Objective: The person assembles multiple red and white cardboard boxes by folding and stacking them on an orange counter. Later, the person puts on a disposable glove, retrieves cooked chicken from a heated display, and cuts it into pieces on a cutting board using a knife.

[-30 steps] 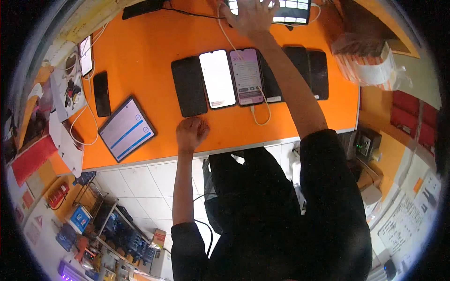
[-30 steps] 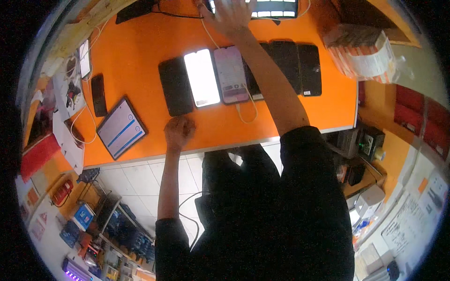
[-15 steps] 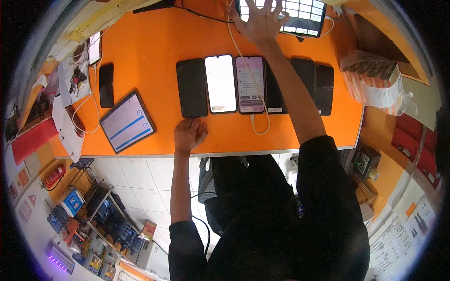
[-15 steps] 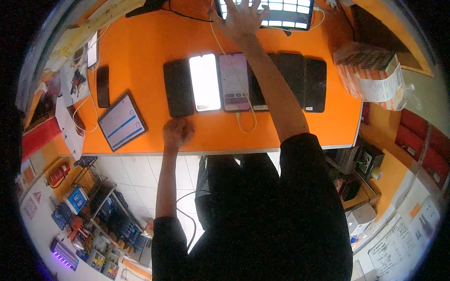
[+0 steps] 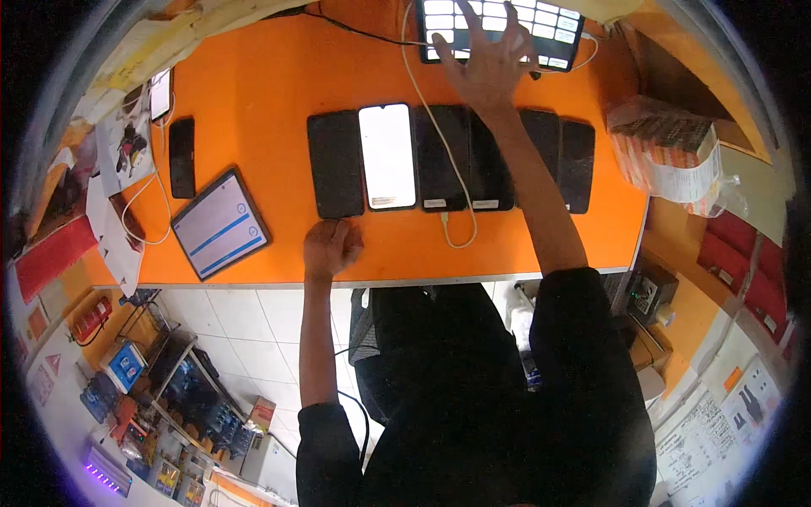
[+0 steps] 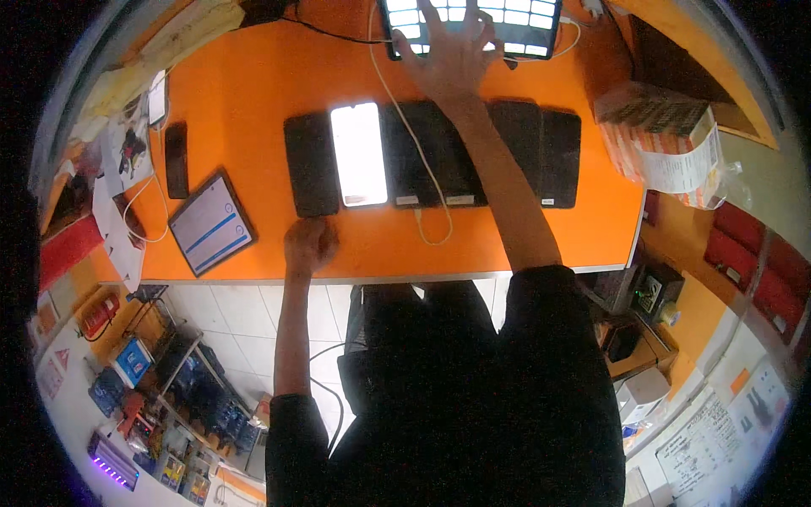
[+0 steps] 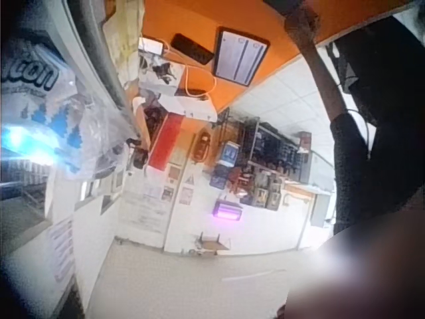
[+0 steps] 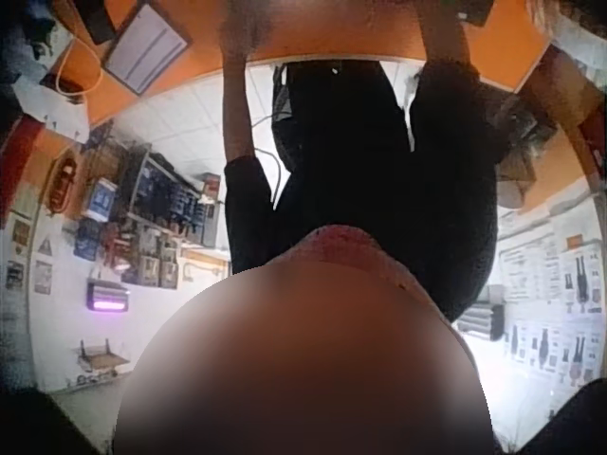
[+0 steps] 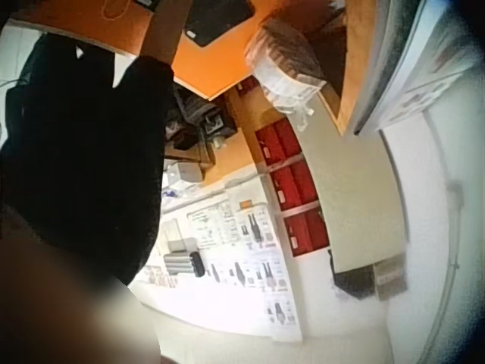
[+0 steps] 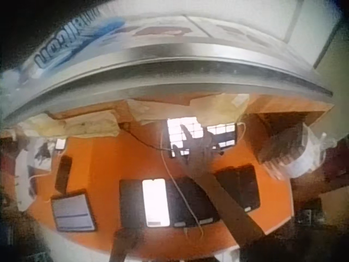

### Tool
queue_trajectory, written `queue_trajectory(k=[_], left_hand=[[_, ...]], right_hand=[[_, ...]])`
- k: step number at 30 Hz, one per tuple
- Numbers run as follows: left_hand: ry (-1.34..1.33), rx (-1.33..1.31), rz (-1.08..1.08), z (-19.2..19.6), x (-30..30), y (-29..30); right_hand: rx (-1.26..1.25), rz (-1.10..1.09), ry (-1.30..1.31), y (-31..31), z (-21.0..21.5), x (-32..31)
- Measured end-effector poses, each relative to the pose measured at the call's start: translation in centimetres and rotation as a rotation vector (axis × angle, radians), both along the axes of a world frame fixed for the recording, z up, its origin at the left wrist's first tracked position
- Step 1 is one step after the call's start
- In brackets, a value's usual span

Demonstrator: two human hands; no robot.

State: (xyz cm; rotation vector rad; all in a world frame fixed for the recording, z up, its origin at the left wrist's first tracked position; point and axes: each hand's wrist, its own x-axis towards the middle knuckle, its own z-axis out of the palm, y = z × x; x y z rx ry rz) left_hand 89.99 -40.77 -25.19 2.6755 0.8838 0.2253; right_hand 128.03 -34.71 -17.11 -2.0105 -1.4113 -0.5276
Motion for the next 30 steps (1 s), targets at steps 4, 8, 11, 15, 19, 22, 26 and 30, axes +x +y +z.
queue_trajectory(k=[4,8,11,15,19,22,26,30], left_hand=[[-0.067,0.017,-0.007,0.8,0.6,0.0],[-0.101,0.033,-0.011,0.7,0.7,0.1],[-0.082,0.008,0.015,0.3,0.5,-0.1],[-0.012,0.021,0.008,0.2,0.3,0.0],[-0.027,0.017,0.019,0.2,0.3,-0.2],[0.017,0.006,0.011,0.5,0.1,-0.1],[0.053,-0.026,0.018,1.1,0.5,0.0],[-0.069,0.067,0.003,-0.1,0.1,0.0]], right_hand=[[-0.146,-0.122,0.020,1.3,1.4,-1.6],[0.096,-0.031,-0.054,3.1,0.0,-0.7],[-0.008,-0.162,-0.113,3.7,-0.1,-1.1],[0.007,-0.158,-0.119,3.8,-0.1,-0.6],[-0.049,-0.210,-0.028,2.8,0.7,-1.4],[-0.087,-0.127,0.054,1.3,0.0,-0.7],[-0.041,-0.054,-0.040,-0.7,-2.6,0.9],[-0.115,-0.095,-0.006,-3.6,-3.5,0.3]])
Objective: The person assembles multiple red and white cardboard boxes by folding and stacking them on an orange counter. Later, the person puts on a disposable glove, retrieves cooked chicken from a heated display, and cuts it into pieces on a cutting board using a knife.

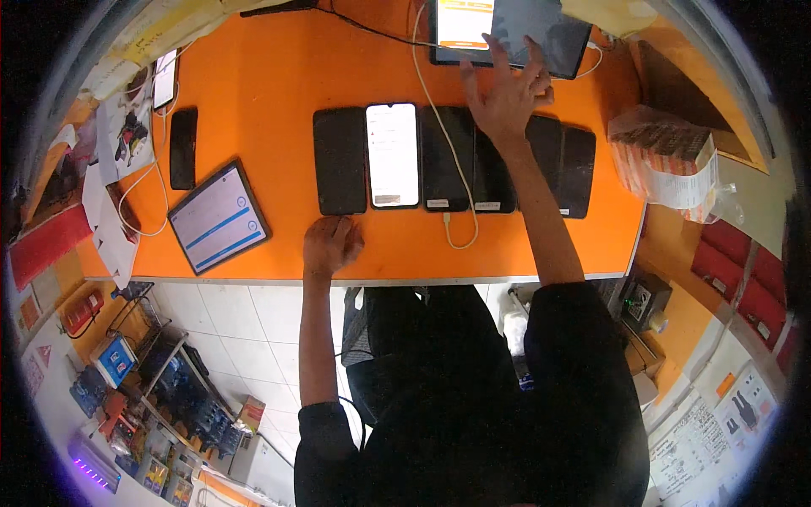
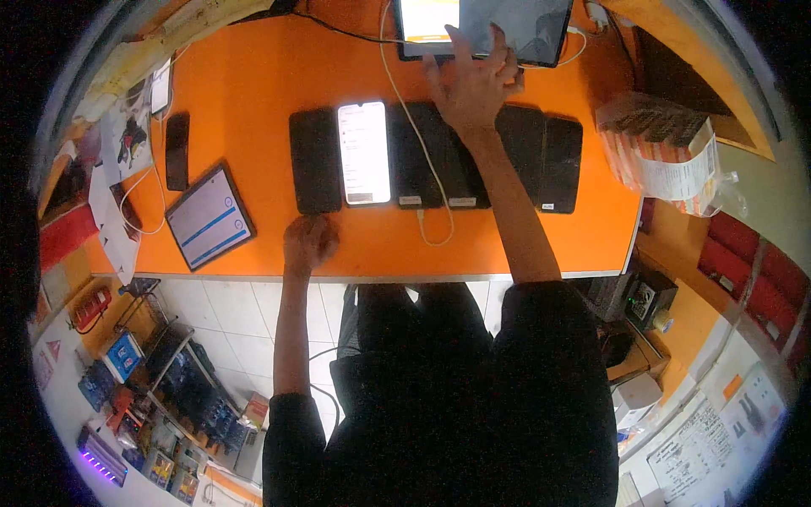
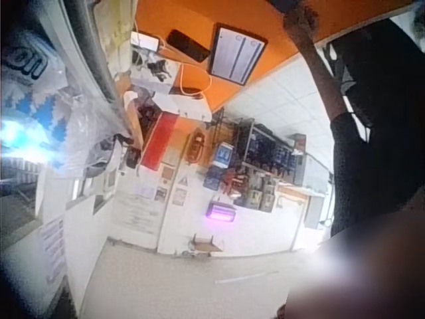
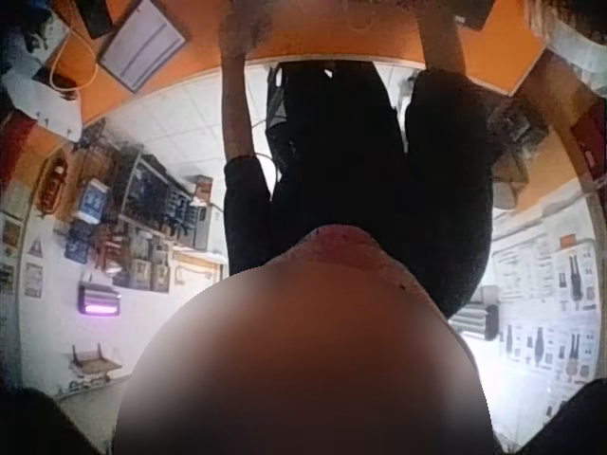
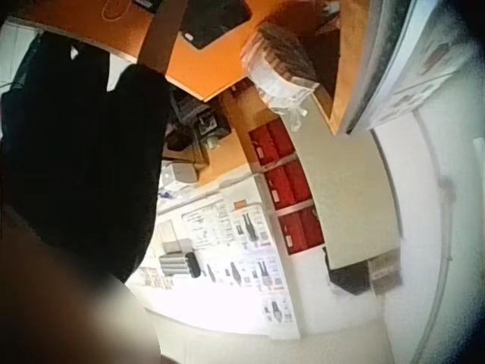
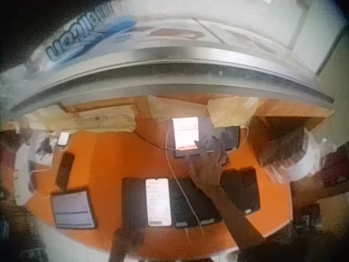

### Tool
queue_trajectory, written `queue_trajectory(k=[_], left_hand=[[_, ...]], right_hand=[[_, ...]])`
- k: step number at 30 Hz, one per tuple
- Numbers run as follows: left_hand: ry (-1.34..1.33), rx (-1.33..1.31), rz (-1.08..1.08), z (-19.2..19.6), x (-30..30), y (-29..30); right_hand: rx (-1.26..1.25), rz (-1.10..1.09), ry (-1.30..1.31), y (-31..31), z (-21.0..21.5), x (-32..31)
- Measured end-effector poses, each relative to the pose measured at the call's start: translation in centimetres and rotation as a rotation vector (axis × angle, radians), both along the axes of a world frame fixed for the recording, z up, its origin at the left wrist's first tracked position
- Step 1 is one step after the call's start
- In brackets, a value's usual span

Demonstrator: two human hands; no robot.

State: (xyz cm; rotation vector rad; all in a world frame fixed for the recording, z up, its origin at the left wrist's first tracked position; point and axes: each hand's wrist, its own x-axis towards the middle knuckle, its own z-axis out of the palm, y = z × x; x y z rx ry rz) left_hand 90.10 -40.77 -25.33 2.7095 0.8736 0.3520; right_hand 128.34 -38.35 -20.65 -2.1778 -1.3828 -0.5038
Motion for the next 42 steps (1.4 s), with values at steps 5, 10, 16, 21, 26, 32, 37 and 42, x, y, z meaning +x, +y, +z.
queue_trajectory(k=[5,10,16,21,26,32,37,42], left_hand=[[-0.067,-0.501,0.218,-0.6,-0.2,-0.5],[-0.005,-0.052,0.006,-0.4,-0.3,-0.3],[0.058,-0.141,0.068,1.1,0.2,-0.5],[0.006,-0.045,-0.005,-0.4,-0.4,-0.2],[0.051,-0.062,0.018,1.2,0.3,-0.4],[-0.095,-0.096,0.028,0.3,0.2,-0.4],[-0.033,-0.132,0.022,0.6,0.3,-0.2],[-0.076,-0.173,0.023,0.1,0.0,-0.3]], right_hand=[[-0.130,-0.049,-0.007,-2.9,-0.7,0.5],[-0.110,-0.027,0.069,-4.8,-1.4,-0.1],[-0.167,-0.070,0.017,-3.9,-1.2,1.2],[0.020,-0.058,-0.034,-0.4,0.5,4.5],[-0.251,-0.042,-0.189,-2.5,-1.4,3.7],[-0.270,-0.102,-0.046,-6.4,0.1,0.5],[-0.251,-0.098,0.055,-6.5,1.4,-0.3],[-0.318,-0.116,0.142,-6.2,0.7,0.0]])
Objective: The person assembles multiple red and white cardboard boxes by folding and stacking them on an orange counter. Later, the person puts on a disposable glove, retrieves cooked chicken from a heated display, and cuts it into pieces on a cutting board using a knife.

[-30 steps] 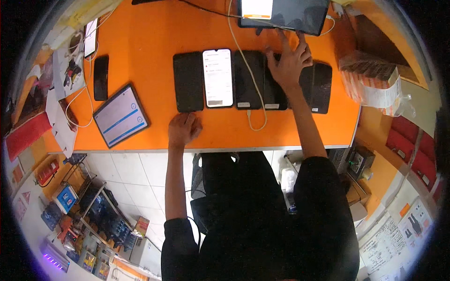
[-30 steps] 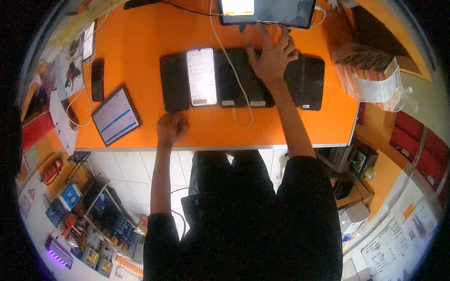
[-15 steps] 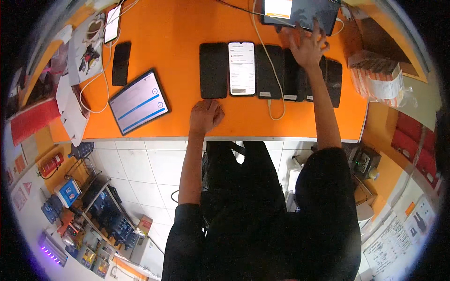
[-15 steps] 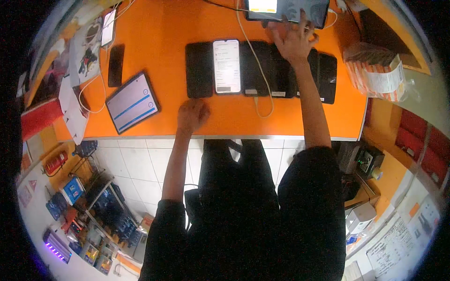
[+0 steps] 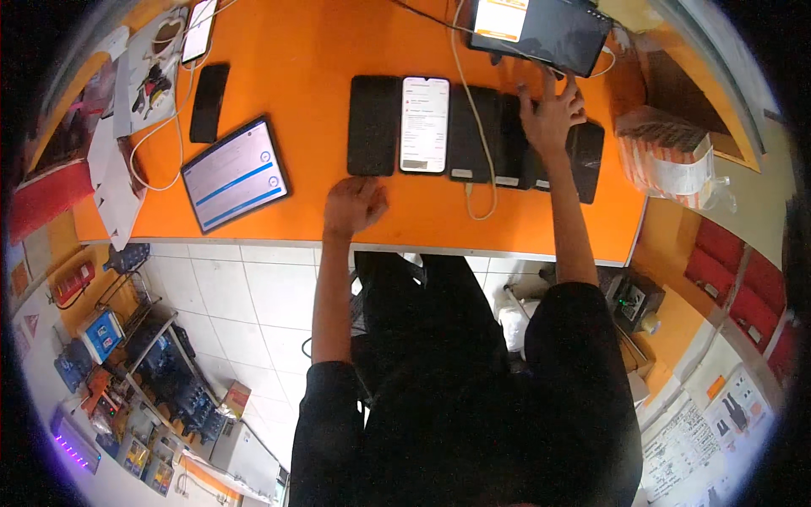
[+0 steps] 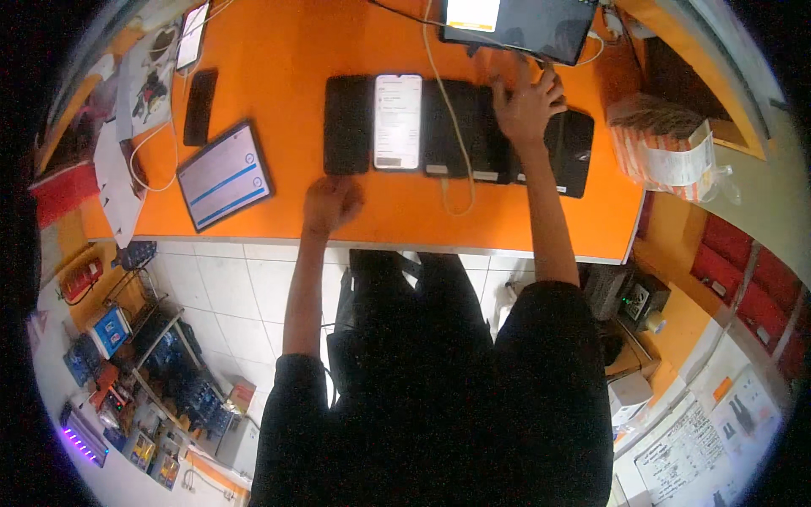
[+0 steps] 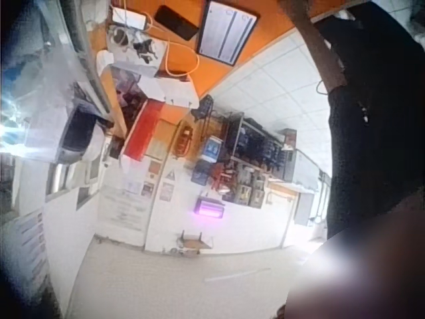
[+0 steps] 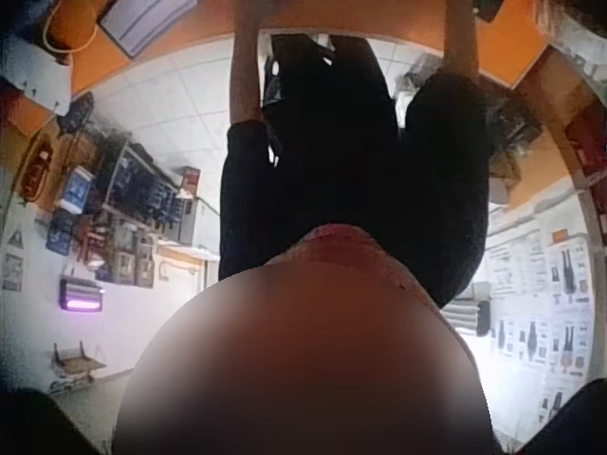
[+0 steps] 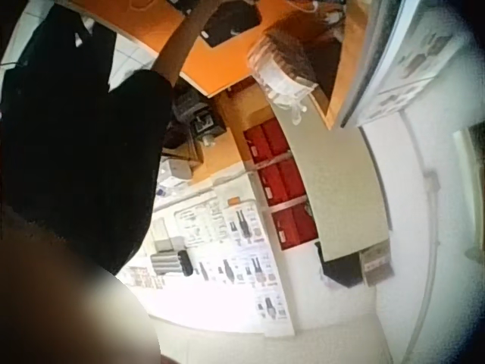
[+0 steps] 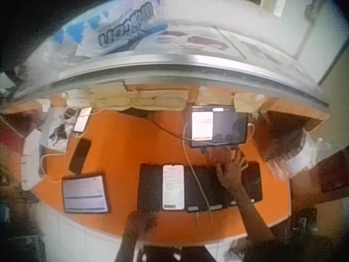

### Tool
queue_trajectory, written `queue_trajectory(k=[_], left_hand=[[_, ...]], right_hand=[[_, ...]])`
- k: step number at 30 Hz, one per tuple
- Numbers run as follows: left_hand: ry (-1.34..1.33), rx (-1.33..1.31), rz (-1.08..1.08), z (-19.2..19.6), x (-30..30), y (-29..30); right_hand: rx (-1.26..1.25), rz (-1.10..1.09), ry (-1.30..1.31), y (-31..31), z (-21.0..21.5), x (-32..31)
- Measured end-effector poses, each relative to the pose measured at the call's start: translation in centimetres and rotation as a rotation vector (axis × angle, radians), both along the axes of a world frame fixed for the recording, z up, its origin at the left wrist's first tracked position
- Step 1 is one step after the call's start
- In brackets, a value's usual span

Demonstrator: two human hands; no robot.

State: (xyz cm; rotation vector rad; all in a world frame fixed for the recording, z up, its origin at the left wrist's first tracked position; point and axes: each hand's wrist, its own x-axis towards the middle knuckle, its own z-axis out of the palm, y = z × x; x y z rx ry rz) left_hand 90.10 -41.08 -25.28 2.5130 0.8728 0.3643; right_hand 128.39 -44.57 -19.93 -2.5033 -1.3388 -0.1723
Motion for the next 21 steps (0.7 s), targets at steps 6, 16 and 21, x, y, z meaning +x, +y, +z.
queue_trajectory(k=[6,16,21], left_hand=[[0.102,-0.038,0.022,-0.2,-0.3,0.0],[0.052,0.105,-0.020,0.8,0.5,0.2],[0.043,0.112,-0.009,0.6,0.5,0.3]], right_hand=[[0.137,0.116,-0.029,1.1,-0.8,0.9],[0.234,0.052,-0.335,6.5,0.9,4.9],[0.138,0.083,-0.180,1.3,0.9,0.9]])
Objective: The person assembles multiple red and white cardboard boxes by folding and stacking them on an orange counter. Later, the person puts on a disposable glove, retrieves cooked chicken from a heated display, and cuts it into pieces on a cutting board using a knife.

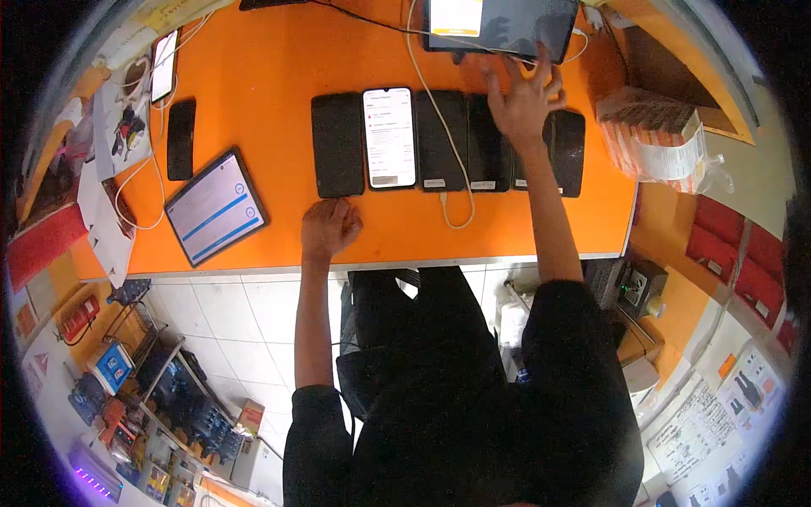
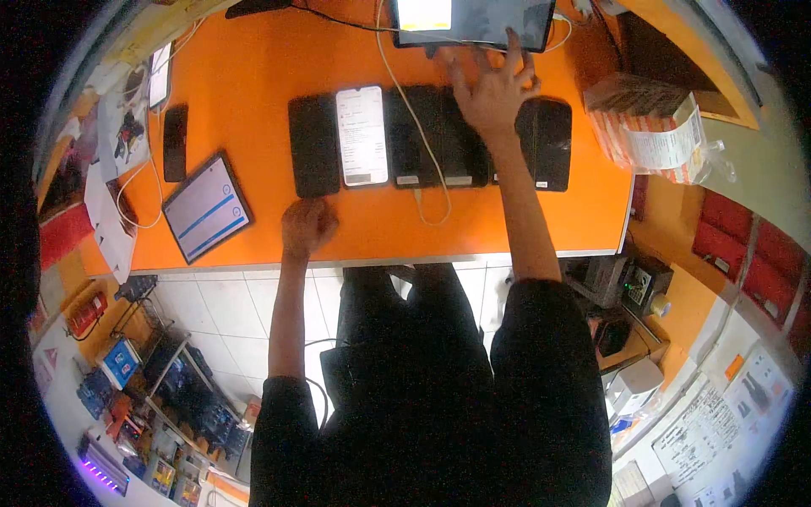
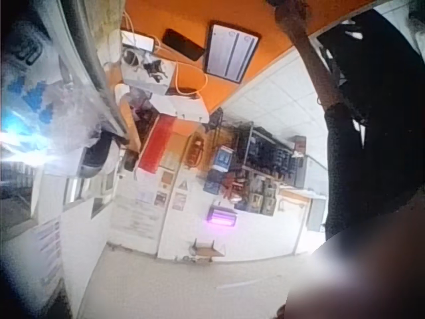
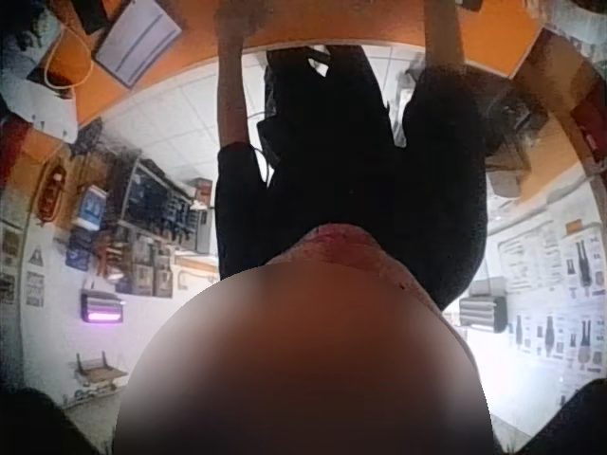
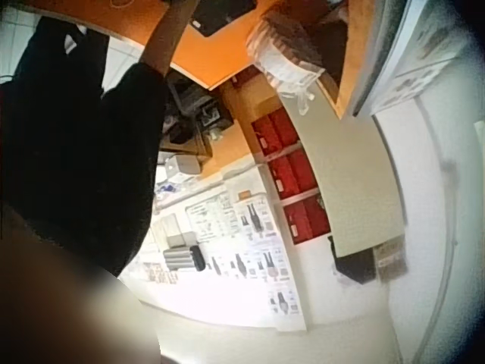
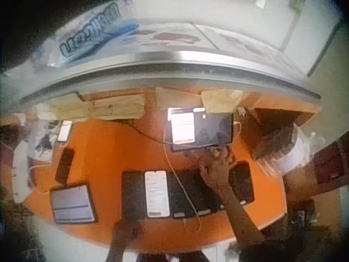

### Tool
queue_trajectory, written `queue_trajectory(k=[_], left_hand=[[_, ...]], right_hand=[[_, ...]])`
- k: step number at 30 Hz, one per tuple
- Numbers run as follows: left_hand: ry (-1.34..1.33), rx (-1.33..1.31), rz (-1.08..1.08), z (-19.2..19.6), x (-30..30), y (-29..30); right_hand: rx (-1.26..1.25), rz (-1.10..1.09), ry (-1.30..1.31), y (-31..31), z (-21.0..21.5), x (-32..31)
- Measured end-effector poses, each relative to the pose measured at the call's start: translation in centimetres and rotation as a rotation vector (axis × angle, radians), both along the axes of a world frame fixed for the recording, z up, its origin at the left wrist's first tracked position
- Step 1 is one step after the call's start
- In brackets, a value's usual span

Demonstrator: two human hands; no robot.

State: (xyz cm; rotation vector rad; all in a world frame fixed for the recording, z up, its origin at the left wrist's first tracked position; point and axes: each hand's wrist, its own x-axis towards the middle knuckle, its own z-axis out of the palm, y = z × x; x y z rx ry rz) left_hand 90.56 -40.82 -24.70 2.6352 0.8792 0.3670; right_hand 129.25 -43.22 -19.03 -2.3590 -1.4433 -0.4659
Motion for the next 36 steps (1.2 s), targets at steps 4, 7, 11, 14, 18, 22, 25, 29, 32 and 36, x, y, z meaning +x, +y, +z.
queue_trajectory(k=[4,7,11,14,18,22,25,29,32,36], left_hand=[[0.008,-0.080,0.020,0.1,-0.2,-0.2],[-0.103,-0.064,0.000,0.9,-0.3,-0.2],[0.098,-0.452,0.072,1.9,-0.6,-1.6],[-0.172,-0.381,-0.074,-0.5,-6.9,-5.7],[-0.194,-0.521,-0.064,2.4,-18.0,-7.9],[0.030,-0.732,0.134,5.4,-29.9,-3.0],[0.235,-0.782,0.436,6.7,-39.9,0.8],[-0.146,-0.805,0.832,9.5,-49.8,4.4],[-0.374,-0.805,0.856,9.5,-57.5,7.2],[-0.429,-0.845,0.885,12.7,-68.3,15.9]], right_hand=[[0.080,-0.062,0.220,-3.3,1.4,-6.4],[0.107,-0.015,0.368,-5.7,2.6,-13.4],[0.108,0.157,0.540,-7.7,3.7,-25.0],[0.062,0.350,0.673,-6.9,4.0,-34.1],[0.044,0.689,0.782,-2.7,4.1,-45.4],[-0.132,0.893,0.888,2.8,5.2,-55.8],[-0.381,1.077,0.807,7.2,7.1,-63.1],[-0.634,1.214,0.771,12.8,7.3,-71.6],[-0.451,1.323,0.868,17.5,5.8,-78.4],[-0.353,1.122,1.093,26.9,8.1,-87.6]])
